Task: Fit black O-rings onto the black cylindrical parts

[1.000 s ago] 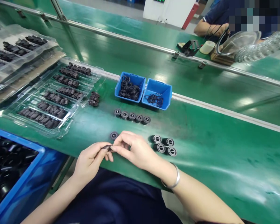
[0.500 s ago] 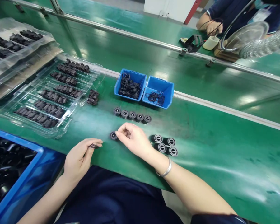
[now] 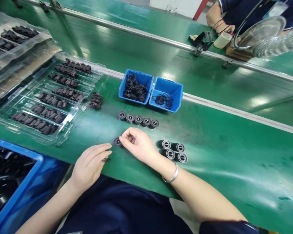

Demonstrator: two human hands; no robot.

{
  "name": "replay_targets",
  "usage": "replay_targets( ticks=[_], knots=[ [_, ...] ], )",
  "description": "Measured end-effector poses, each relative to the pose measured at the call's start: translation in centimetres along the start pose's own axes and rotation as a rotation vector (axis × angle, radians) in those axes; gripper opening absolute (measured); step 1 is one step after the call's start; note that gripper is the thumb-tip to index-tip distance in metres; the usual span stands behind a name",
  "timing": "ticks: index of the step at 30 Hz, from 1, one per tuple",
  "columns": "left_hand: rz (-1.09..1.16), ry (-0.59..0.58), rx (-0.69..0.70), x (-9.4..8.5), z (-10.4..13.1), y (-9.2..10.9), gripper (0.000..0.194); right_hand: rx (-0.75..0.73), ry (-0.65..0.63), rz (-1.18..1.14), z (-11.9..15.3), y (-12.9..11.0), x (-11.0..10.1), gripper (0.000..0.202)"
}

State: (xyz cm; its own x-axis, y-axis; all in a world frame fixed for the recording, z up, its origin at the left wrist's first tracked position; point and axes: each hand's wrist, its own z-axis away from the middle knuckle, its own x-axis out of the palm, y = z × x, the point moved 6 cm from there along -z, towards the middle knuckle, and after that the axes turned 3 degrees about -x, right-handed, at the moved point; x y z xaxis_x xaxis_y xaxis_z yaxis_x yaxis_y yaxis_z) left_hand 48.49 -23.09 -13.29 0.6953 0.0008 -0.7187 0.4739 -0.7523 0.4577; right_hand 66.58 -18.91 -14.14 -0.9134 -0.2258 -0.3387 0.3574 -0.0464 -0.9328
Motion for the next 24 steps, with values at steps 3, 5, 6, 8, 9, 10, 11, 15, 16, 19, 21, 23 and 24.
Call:
replay_targets(
  ticks=[3,5,6,8,9,10,11,15,16,19,21,23,24],
  knots=[
    [-0.005,-0.016,0.032,0.2,0.0,0.2,0.030,-0.005,-0.009,0.008,-0.1,0.0,0.1,0.020],
    [-0.023,-0.046,0.063,0.3,-0.1,0.5,0.030,-0.008,-0.014,0.006,-0.1,0.1,0.2,0.020],
    [-0.036,-0.066,0.085,0.4,-0.1,0.7,0.029,-0.009,-0.015,0.001,-0.1,0.1,0.2,0.020],
    [-0.066,-0.100,0.128,0.6,-0.1,1.0,0.027,-0.008,-0.019,-0.012,-0.1,0.3,0.2,0.020],
    [-0.079,-0.113,0.143,0.7,-0.2,1.2,0.026,-0.006,-0.020,-0.022,-0.1,0.3,0.2,0.020],
    [-0.088,-0.126,0.150,0.7,-0.2,1.3,0.025,-0.003,-0.020,-0.036,-0.1,0.4,0.2,0.020],
    [-0.094,-0.136,0.151,0.8,-0.2,1.3,0.024,0.000,-0.020,-0.055,-0.1,0.4,0.2,0.021],
    [-0.094,-0.179,0.161,1.0,-0.2,1.4,0.023,-0.004,-0.023,-0.182,0.0,0.4,0.3,0.024],
    [-0.098,-0.194,0.163,1.0,-0.1,1.3,0.023,0.007,-0.027,-0.212,0.0,0.5,0.4,0.024],
    [-0.110,-0.227,0.172,1.1,0.0,1.2,0.025,0.067,-0.053,-0.299,0.0,0.9,0.7,0.025],
    [-0.112,-0.233,0.193,1.0,-0.1,1.2,0.025,0.109,-0.104,-0.377,-0.1,1.1,1.1,0.029],
    [-0.111,-0.232,0.219,0.8,-0.2,1.3,0.025,0.166,-0.164,-0.443,-0.1,1.2,1.5,0.032],
    [-0.108,-0.230,0.230,0.7,-0.3,1.3,0.025,0.200,-0.184,-0.459,-0.2,1.3,1.7,0.033]
  ],
)
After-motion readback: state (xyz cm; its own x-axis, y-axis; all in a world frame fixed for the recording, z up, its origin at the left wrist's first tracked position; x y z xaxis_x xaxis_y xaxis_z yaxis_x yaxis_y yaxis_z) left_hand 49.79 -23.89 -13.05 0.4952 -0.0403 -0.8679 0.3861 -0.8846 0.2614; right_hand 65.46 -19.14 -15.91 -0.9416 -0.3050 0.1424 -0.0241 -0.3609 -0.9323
